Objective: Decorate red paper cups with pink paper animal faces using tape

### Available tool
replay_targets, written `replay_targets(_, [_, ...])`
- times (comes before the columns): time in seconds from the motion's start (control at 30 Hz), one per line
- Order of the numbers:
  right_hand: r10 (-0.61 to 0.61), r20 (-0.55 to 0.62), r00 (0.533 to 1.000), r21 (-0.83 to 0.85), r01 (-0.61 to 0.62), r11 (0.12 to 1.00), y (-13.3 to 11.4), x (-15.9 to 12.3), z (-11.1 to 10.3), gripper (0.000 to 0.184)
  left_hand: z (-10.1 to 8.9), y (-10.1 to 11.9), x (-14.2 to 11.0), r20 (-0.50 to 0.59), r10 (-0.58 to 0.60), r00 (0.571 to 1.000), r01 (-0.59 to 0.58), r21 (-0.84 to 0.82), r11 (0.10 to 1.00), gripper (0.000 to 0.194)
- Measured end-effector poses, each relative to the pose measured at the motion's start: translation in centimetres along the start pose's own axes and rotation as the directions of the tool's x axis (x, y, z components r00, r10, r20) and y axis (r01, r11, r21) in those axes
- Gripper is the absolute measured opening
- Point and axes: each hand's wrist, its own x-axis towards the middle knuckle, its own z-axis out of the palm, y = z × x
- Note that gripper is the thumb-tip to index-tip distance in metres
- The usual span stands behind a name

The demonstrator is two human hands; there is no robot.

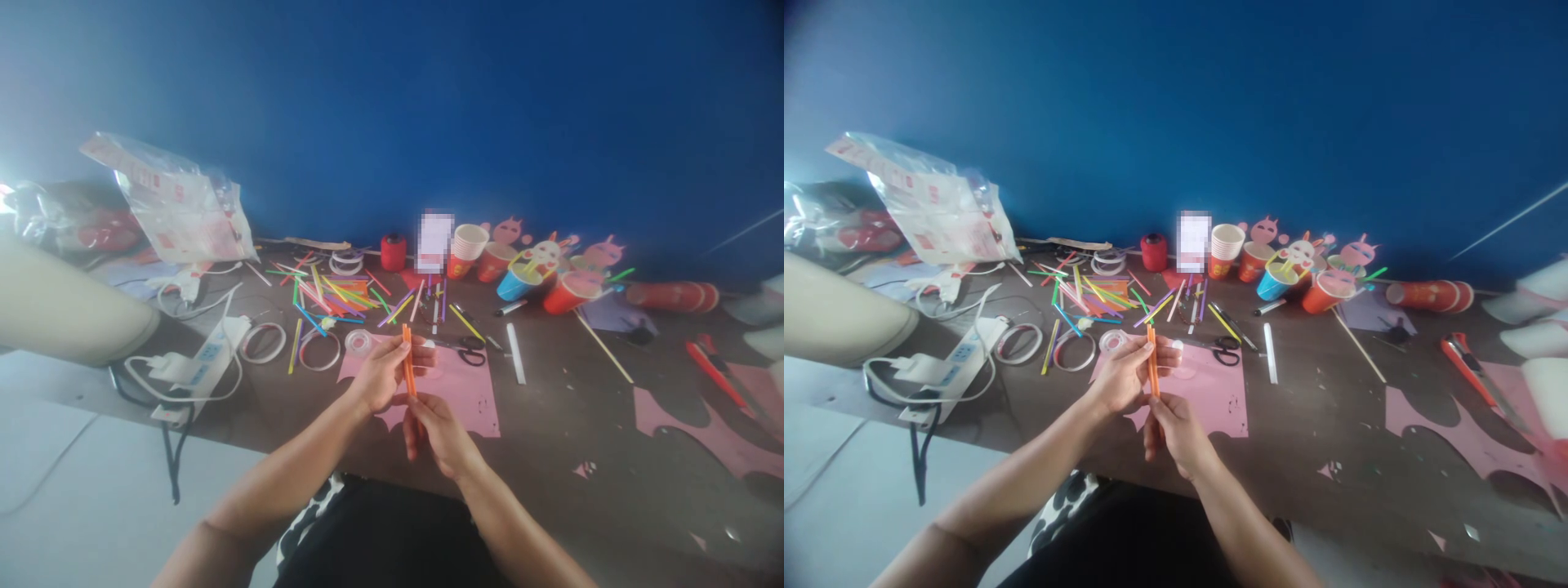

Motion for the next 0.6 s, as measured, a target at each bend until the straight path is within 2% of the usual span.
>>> replay_targets(0.6, [0.023,-0.006,1.000,-0.034,-0.023,0.999,-0.17,0.01,-0.27,0.046,-0.08,-0.05,-0.06,0.025,-0.029,0.999,0.029,0.029,0.999,0.023])
